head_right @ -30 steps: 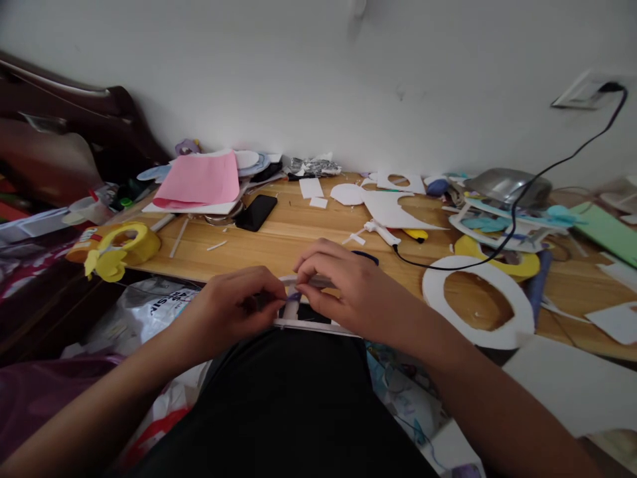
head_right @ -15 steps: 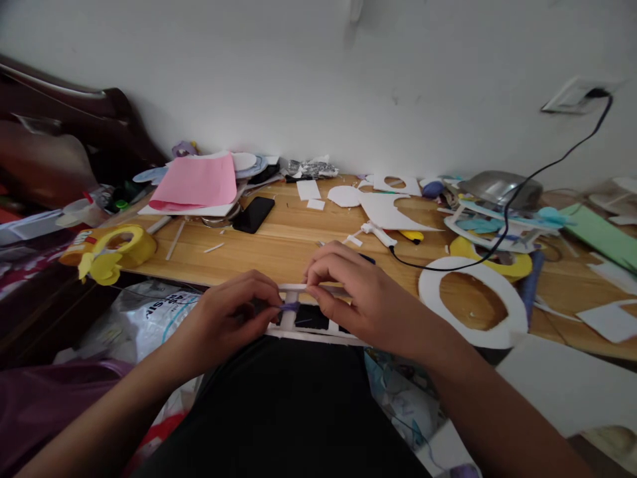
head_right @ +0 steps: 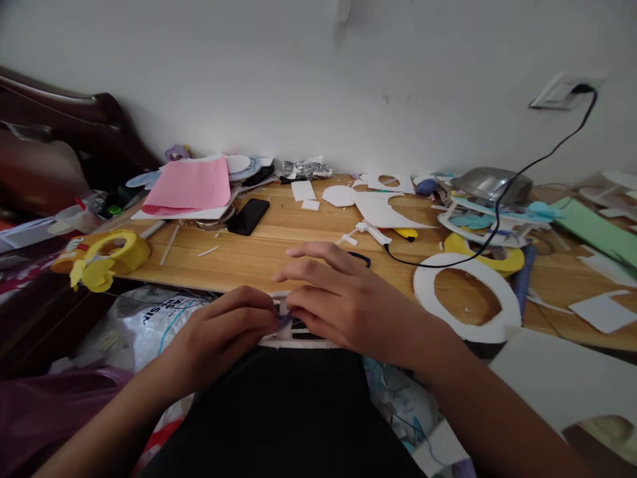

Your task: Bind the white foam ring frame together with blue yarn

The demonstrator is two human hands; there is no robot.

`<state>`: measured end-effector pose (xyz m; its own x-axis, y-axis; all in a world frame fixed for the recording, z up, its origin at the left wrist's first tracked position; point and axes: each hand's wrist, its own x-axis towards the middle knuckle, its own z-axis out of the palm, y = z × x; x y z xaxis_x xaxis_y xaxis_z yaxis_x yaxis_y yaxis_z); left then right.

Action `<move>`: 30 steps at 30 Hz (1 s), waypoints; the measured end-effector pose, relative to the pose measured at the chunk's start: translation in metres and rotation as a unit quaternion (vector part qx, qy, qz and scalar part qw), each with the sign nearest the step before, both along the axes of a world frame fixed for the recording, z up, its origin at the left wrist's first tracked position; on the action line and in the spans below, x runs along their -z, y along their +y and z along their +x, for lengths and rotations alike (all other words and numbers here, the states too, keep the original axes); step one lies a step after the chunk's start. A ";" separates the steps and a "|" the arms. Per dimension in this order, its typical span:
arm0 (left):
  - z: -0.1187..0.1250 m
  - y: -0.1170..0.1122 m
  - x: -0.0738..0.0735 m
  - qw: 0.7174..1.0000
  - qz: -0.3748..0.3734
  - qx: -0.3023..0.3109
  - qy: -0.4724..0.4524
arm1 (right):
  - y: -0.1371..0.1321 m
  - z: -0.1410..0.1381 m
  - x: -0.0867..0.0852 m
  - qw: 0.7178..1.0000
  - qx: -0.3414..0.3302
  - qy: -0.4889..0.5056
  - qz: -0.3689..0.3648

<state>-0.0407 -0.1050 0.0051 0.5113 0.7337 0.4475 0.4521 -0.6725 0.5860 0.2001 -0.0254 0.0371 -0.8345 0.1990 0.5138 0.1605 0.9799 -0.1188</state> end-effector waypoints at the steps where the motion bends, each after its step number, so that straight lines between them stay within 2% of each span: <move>1: 0.000 -0.001 0.000 1.000 0.004 -0.002 0.008 | 0.000 -0.002 -0.002 1.000 -0.012 -0.007 0.001; 6: -0.001 -0.005 0.000 0.999 0.016 -0.010 0.026 | 0.002 -0.009 -0.006 0.999 -0.026 -0.033 -0.012; 11: -0.001 -0.007 0.002 0.999 0.019 -0.020 0.037 | -0.001 -0.010 -0.002 0.999 -0.025 -0.026 -0.005; 17: -0.002 -0.010 0.006 1.000 0.011 -0.019 0.017 | -0.005 -0.008 0.002 0.999 -0.019 0.002 -0.037; 26: -0.003 -0.008 0.007 1.000 -0.006 -0.001 -0.001 | -0.006 -0.006 0.009 0.989 -0.028 0.045 -0.140; 30: 0.001 -0.005 0.008 0.998 -0.029 -0.024 -0.043 | -0.004 -0.005 0.010 0.985 -0.022 0.042 -0.166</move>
<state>-0.0397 -0.1104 -0.0029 0.4362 0.7822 0.4449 0.4289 -0.6154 0.6613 0.1951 -0.0289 0.0273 -0.8034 0.3317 0.4946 0.0941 0.8908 -0.4445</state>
